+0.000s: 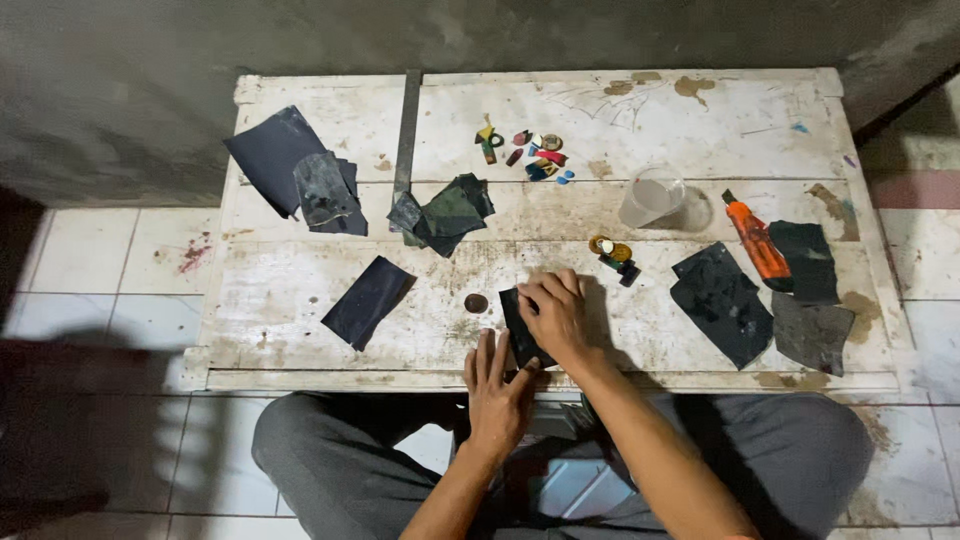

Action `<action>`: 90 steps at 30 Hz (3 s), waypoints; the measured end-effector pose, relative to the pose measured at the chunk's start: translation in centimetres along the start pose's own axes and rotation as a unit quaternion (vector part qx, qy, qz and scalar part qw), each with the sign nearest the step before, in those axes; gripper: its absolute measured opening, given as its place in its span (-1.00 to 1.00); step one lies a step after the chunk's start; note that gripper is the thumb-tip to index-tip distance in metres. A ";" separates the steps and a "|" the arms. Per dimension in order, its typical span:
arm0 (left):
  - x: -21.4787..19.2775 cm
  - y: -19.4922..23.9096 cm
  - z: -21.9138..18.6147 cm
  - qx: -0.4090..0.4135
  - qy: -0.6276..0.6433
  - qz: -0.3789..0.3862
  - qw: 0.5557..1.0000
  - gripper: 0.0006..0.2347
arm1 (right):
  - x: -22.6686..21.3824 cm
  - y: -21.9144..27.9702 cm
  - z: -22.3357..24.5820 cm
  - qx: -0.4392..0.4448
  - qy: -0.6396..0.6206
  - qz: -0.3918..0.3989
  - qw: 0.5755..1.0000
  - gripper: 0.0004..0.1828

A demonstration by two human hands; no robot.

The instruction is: The person sits on the floor and sands a small black rectangular piece using a round sanding block. They repeatedly rub the surface, occasionally dipping the block into a plastic cup of water and continuing to sand.

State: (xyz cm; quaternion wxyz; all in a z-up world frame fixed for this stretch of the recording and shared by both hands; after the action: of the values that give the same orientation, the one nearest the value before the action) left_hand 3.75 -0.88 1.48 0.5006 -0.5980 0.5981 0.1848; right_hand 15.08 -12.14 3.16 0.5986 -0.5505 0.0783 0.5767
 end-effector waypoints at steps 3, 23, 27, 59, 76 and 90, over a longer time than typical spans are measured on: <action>0.1 0.2 0.1 0.005 -0.009 0.003 1.000 -0.77 | -0.6 -0.4 1.0 -0.020 -0.026 0.011 0.999 -0.93; -0.5 0.2 0.2 0.025 -0.014 -0.007 1.000 -0.73 | -1.4 1.5 0.0 0.008 -0.011 0.023 1.000 -0.93; -0.5 0.1 -0.1 0.021 -0.018 -0.012 1.000 -0.78 | -5.6 4.3 3.4 -0.023 -0.049 0.046 0.997 -0.96; -0.1 0.3 0.1 0.015 -0.054 -0.002 0.998 -0.66 | -3.4 2.3 -0.2 0.036 0.006 0.020 0.999 -0.86; -0.6 -0.1 -0.2 0.017 -0.056 -0.022 0.998 -0.67 | -7.3 5.1 2.2 -0.010 -0.008 0.044 0.999 -0.88; -0.1 0.0 0.4 0.009 -0.051 0.007 0.999 -0.62 | -2.9 7.6 -1.1 0.076 0.004 0.115 0.990 -0.69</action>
State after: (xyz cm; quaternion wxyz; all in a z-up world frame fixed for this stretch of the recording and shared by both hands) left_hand 3.83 -0.51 1.41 0.5343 -0.5792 0.5774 0.2137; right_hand 8.81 -16.74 0.51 0.5682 -0.4929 0.1871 0.6318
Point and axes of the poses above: each hand's wrist, its own y-axis away from the middle knuckle, its own x-axis out of the palm, z = x × y, the point moved 5 cm from there along -y, towards the middle knuckle, and after that the axes turned 5 degrees about -y, right-handed, at the moved point
